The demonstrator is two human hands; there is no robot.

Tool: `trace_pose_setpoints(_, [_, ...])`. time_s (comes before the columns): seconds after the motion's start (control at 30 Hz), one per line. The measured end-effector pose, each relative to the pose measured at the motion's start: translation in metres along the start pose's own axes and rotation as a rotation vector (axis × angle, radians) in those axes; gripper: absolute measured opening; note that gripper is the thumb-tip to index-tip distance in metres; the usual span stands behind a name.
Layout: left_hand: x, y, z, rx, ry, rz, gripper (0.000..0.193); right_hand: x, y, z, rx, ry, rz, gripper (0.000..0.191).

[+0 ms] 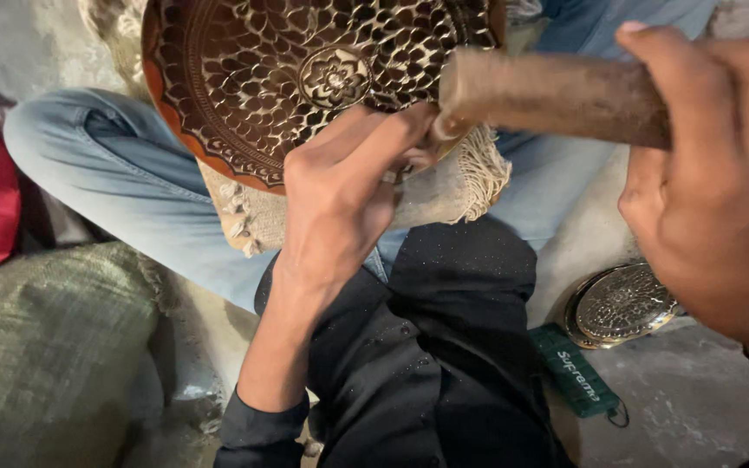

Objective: The person sits cross-legged on the floor with an ornate brass tray resting on a cloth cushion on their lap. They hold a small punch against the tray's rim and repeatedly strike it with a wooden mallet, repositioning the punch along the edge to emboss the decorative metalwork.

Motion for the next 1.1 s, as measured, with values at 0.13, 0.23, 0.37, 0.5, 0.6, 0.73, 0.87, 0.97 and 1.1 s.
trace_pose_setpoints(0.13, [0.002,-0.002,0.001,-0.048,-0.037,-0.046,0.050,-0.027,-0.031,-0.031,0.365,-0.050,-0.125,0.032])
trace_pose_setpoints(0.23, [0.003,-0.001,-0.001,-0.019,-0.030,-0.037,0.048,-0.044,-0.056,-0.068,0.369,0.103,-0.316,0.022])
trace_pose_setpoints(0.37, [0.004,0.000,-0.003,-0.004,-0.013,-0.024,0.046,-0.056,-0.066,-0.070,0.339,0.059,-0.325,0.022])
trace_pose_setpoints(0.5, [0.003,0.000,-0.002,-0.038,-0.005,-0.017,0.050,-0.048,-0.052,-0.056,0.297,-0.009,-0.259,0.024])
trace_pose_setpoints(0.6, [0.002,0.001,-0.002,-0.056,0.001,-0.025,0.054,-0.040,-0.042,-0.047,0.281,-0.029,-0.248,0.026])
trace_pose_setpoints(0.73, [0.001,0.002,-0.002,0.004,-0.014,-0.018,0.047,-0.037,-0.039,-0.044,0.268,-0.035,-0.230,0.029])
trace_pose_setpoints(0.87, [0.002,-0.005,0.004,-0.087,-0.077,-0.014,0.047,-0.044,-0.050,-0.048,0.580,-0.114,-0.348,0.034])
trace_pose_setpoints(0.97, [0.004,-0.010,0.005,-0.212,-0.109,0.027,0.043,-0.048,-0.053,-0.062,0.961,-0.279,-0.441,0.037])
trace_pose_setpoints(1.1, [0.011,-0.006,-0.003,-0.221,-0.066,0.066,0.042,-0.049,-0.041,-0.093,1.179,-0.549,-0.372,0.049])
Point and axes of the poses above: each hand's wrist, its own x-axis towards the middle knuckle, its own z-axis out of the back of the hand, y = z × x, the point moved 6 cm from there along x, towards the middle knuckle, and after that the axes turned 1 degree about -x, right-handed, at the moved point
